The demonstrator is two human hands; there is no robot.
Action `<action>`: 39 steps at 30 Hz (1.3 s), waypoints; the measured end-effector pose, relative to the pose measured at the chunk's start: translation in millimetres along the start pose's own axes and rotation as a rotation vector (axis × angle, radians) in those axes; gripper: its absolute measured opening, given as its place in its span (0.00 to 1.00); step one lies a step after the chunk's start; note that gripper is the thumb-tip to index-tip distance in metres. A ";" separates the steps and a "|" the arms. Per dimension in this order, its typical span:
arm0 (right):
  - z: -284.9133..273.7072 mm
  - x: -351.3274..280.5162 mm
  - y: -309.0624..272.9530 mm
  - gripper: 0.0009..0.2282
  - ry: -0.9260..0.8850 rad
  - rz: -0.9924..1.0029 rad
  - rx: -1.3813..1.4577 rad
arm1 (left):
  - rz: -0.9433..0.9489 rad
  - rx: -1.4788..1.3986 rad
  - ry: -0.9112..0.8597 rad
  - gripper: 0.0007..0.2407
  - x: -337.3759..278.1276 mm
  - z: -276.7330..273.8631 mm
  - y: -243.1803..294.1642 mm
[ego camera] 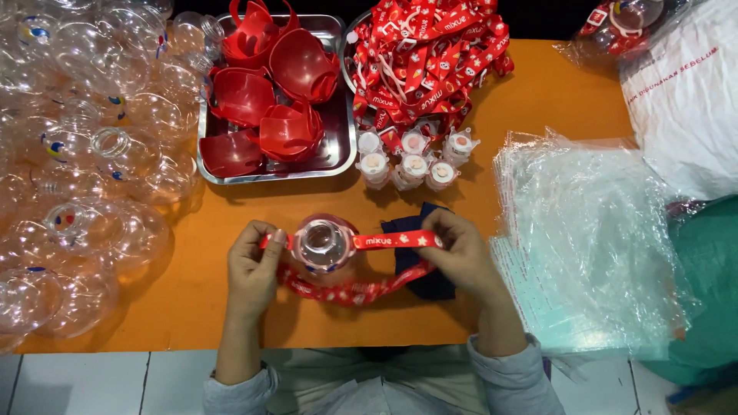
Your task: Assembling a plastic bottle by cleaning it, attaching a red base and a red strap, then placing it in a plastic bag.
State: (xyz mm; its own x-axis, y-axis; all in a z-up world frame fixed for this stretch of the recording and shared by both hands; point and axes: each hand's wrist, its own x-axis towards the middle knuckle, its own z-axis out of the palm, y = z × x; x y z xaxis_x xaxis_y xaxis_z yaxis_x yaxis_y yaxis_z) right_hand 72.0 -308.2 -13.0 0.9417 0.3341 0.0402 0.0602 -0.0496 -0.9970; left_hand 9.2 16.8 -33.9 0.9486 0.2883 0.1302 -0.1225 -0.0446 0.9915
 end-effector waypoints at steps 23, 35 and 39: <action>8.7 -54.8 9.2 0.13 0.345 0.115 0.251 | -0.151 0.252 -0.052 0.17 -7.5 -31.5 40.8; 68.7 -74.4 -45.1 0.13 -0.025 -0.328 -0.571 | 0.452 0.728 -0.141 0.08 -67.2 21.0 43.9; 80.7 -66.8 -0.5 0.19 -0.081 -0.465 -0.721 | 0.470 0.851 -0.127 0.11 -74.6 15.2 27.8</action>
State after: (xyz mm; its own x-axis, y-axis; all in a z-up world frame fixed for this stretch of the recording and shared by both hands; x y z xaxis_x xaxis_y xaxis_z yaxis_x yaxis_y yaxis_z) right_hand -17.6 -254.6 -20.6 0.7444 0.5337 0.4013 0.6551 -0.4673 -0.5937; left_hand -60.5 -20.5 -16.2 0.8874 -0.0382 0.4593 -0.2920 -0.8177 0.4961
